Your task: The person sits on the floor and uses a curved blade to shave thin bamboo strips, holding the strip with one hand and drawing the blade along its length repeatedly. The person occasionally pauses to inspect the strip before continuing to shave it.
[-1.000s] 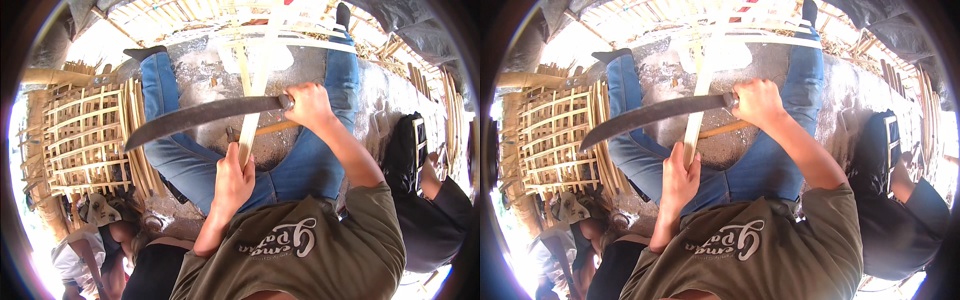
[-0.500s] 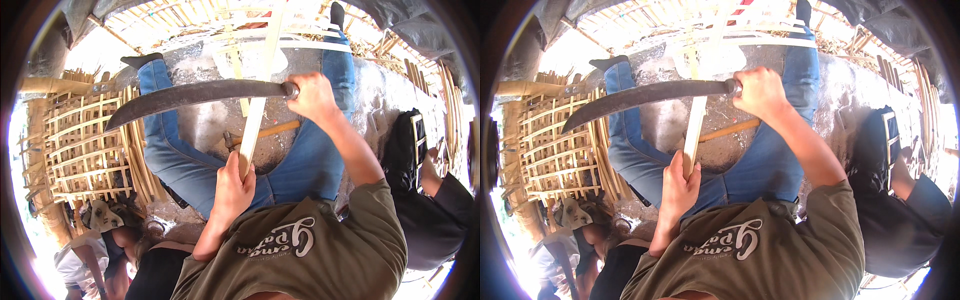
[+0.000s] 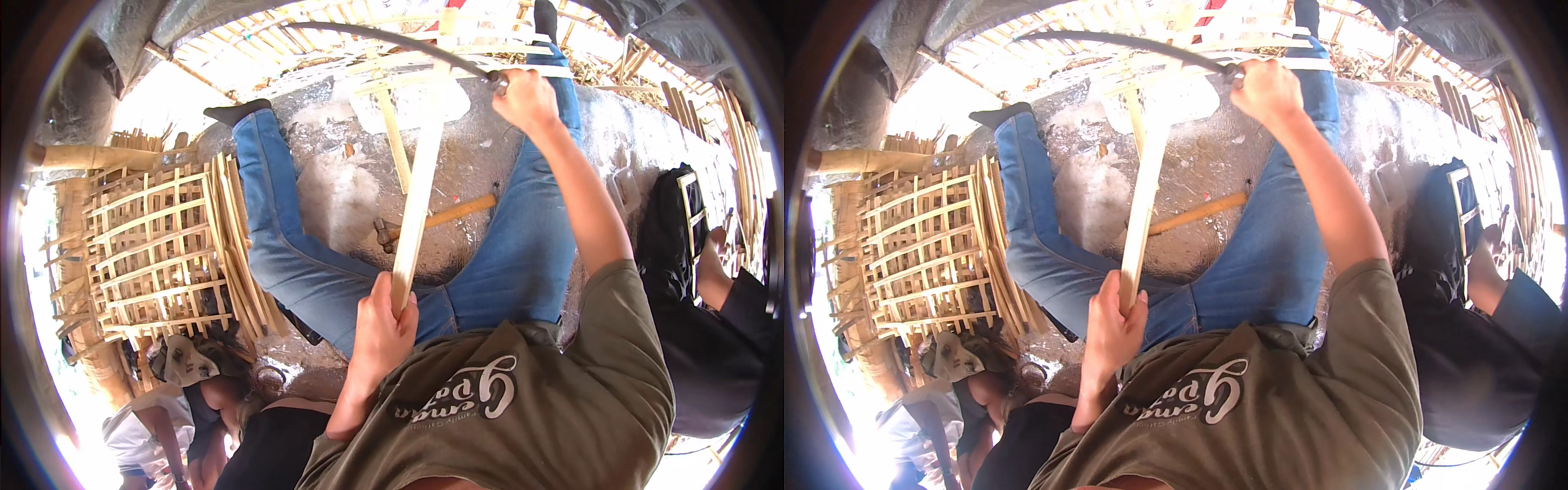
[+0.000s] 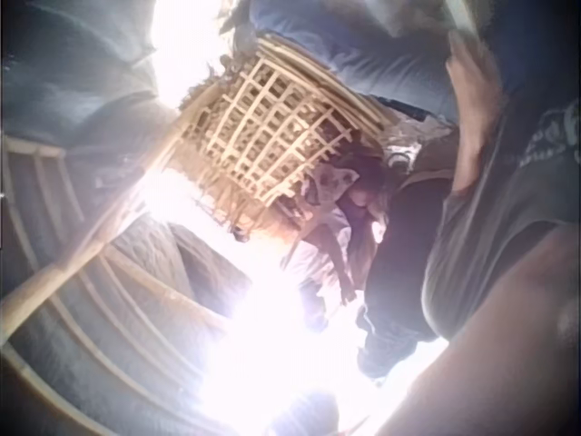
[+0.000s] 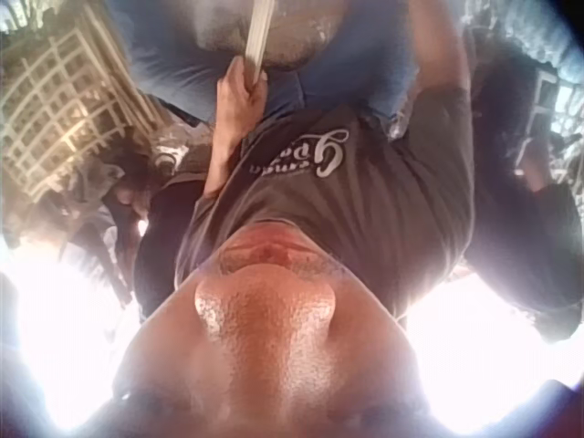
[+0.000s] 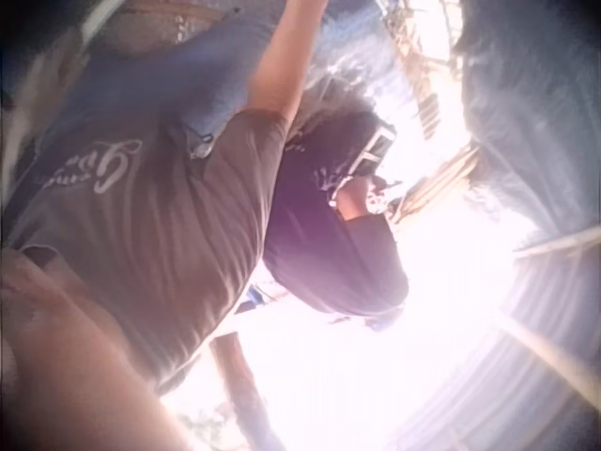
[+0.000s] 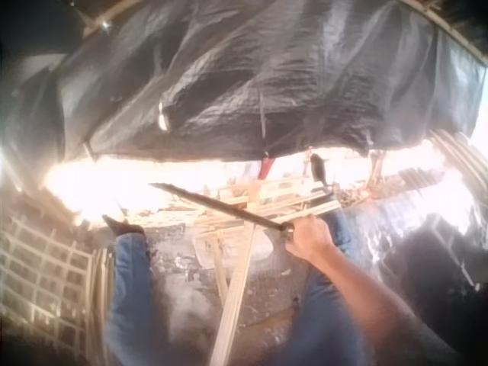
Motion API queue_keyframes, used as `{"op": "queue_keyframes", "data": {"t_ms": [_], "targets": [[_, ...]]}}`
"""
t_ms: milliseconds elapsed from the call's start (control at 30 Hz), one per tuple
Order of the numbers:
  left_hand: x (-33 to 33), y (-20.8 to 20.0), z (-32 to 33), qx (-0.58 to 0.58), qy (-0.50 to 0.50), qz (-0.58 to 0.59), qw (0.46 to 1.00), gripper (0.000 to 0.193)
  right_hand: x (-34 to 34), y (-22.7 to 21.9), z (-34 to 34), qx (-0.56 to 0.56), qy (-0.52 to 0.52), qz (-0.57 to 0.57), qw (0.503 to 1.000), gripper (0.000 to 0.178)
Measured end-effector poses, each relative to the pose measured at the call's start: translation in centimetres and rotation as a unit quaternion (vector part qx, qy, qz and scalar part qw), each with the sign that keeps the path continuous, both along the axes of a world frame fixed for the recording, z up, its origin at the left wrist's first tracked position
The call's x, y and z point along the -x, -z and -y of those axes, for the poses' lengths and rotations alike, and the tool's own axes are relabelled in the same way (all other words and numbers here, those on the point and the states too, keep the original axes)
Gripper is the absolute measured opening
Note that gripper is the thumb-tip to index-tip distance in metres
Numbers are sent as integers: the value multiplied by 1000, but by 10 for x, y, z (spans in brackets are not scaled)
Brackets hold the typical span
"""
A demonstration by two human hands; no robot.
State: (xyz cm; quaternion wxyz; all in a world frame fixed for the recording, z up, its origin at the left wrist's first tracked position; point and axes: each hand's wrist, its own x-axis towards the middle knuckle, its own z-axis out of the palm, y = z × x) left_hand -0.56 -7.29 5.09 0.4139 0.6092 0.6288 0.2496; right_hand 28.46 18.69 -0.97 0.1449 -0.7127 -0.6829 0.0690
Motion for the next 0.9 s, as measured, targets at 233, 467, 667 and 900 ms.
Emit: {"op": "queue_keyframes", "data": {"t_ms": [233,467,667,900], "targets": [[-5,5,-9,-5,0,12,1000,18,29,8,44,31,-118,-64,990,23],[15,1,-4,-17,-12,0,1000,21,39,-12,46,-32,-119,-12,992,31],[19,6,8,12,-13,31,999,18,1,-2,-4,-46,26,-25,998,27],[22,20,4,92,-7,145,985,15,-15,21,-4,-75,54,-68,993,25]]}}
